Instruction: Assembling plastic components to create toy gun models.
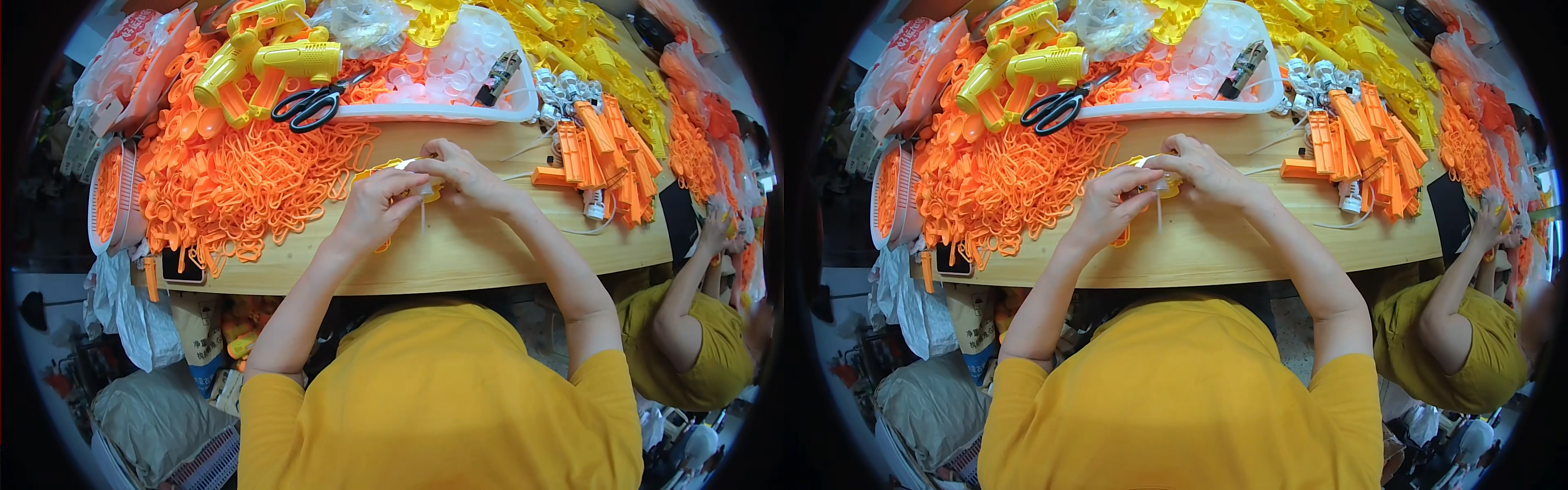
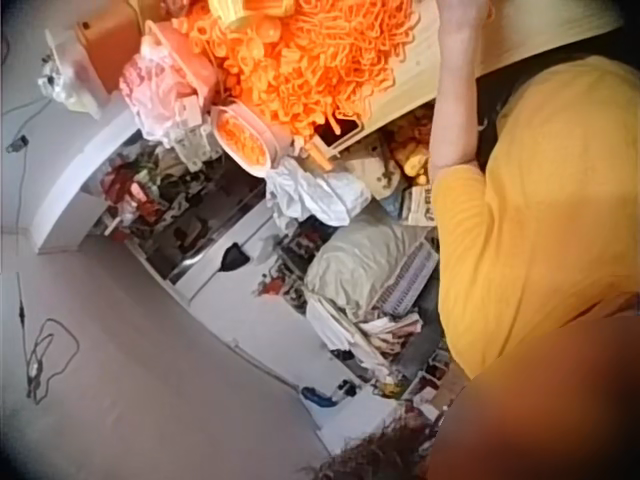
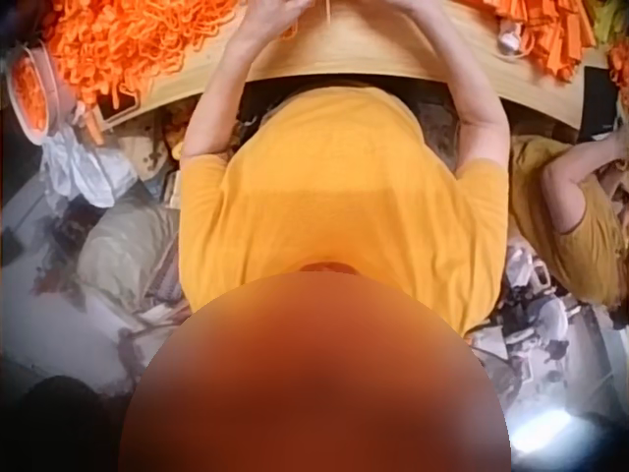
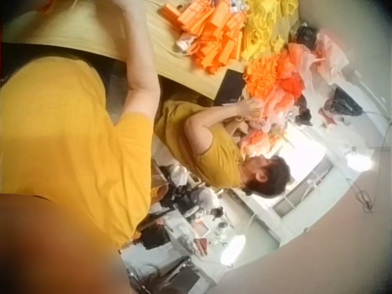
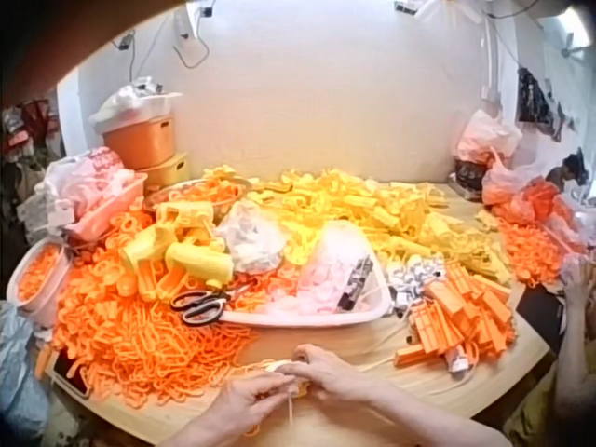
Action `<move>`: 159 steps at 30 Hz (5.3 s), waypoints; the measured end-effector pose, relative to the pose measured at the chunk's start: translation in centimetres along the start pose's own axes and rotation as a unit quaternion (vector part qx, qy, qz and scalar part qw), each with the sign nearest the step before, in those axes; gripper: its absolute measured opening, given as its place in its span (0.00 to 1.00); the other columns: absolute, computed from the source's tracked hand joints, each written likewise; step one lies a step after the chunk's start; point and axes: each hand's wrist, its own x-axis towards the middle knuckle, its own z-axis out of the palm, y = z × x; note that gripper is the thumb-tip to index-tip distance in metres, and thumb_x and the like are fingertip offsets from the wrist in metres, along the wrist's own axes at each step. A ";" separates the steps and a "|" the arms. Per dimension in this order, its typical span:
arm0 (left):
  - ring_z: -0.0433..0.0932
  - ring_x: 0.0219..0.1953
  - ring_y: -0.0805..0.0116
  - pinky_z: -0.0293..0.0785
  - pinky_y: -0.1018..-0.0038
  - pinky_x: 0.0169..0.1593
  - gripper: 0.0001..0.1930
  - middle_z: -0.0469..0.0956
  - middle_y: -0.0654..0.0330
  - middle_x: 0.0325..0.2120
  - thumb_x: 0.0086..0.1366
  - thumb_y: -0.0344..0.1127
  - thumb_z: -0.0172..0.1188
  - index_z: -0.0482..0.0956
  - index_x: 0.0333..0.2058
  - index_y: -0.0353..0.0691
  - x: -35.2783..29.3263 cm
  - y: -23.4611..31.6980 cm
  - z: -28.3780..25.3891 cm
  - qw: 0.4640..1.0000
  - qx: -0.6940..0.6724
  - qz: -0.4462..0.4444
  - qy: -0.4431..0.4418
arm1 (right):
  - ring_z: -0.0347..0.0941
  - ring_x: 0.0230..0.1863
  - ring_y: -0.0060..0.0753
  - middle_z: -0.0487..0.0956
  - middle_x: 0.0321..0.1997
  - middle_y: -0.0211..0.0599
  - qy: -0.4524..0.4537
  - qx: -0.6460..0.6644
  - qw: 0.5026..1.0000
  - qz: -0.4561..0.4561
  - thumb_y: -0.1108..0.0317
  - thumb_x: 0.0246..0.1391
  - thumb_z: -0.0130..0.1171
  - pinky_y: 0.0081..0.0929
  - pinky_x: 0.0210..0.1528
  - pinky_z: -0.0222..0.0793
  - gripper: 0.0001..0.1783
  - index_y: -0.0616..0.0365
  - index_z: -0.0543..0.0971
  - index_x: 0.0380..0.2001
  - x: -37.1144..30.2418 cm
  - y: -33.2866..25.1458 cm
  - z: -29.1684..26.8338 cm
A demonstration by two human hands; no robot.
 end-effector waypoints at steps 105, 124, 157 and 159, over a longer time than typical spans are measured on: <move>0.73 0.51 0.68 0.70 0.71 0.54 0.34 0.71 0.55 0.51 0.52 0.30 0.69 0.66 0.58 0.35 -1.2 2.4 -3.0 0.975 -0.176 -0.025 0.135 | 0.70 0.39 0.18 0.75 0.37 0.27 0.122 0.658 0.713 0.210 0.61 0.63 0.53 0.18 0.46 0.66 0.13 0.60 0.75 0.42 0.7 -10.8 6.0; 0.73 0.50 0.54 0.68 0.64 0.54 0.31 0.76 0.50 0.45 0.48 0.39 0.72 0.74 0.51 0.36 -1.5 -0.3 -1.7 0.957 0.220 0.146 0.117 | 0.75 0.42 0.28 0.69 0.49 0.40 0.382 0.415 0.754 0.336 0.70 0.64 0.48 0.22 0.40 0.76 0.17 0.62 0.62 0.53 -7.6 -6.3 4.6; 0.71 0.50 0.54 0.69 0.63 0.53 0.32 0.73 0.53 0.47 0.45 0.38 0.71 0.74 0.51 0.40 -1.0 -0.7 0.7 0.970 0.218 0.073 0.079 | 0.75 0.47 0.32 0.72 0.50 0.39 0.360 0.530 0.676 0.363 0.64 0.63 0.50 0.28 0.46 0.76 0.17 0.60 0.63 0.51 -5.3 -6.1 4.2; 0.71 0.50 0.53 0.69 0.62 0.53 0.32 0.73 0.53 0.47 0.45 0.37 0.71 0.74 0.51 0.41 -1.3 -0.4 0.9 0.966 0.216 0.108 0.091 | 0.75 0.47 0.31 0.72 0.50 0.39 0.366 0.536 0.670 0.361 0.62 0.62 0.53 0.28 0.45 0.75 0.21 0.60 0.63 0.52 -5.2 -6.5 4.0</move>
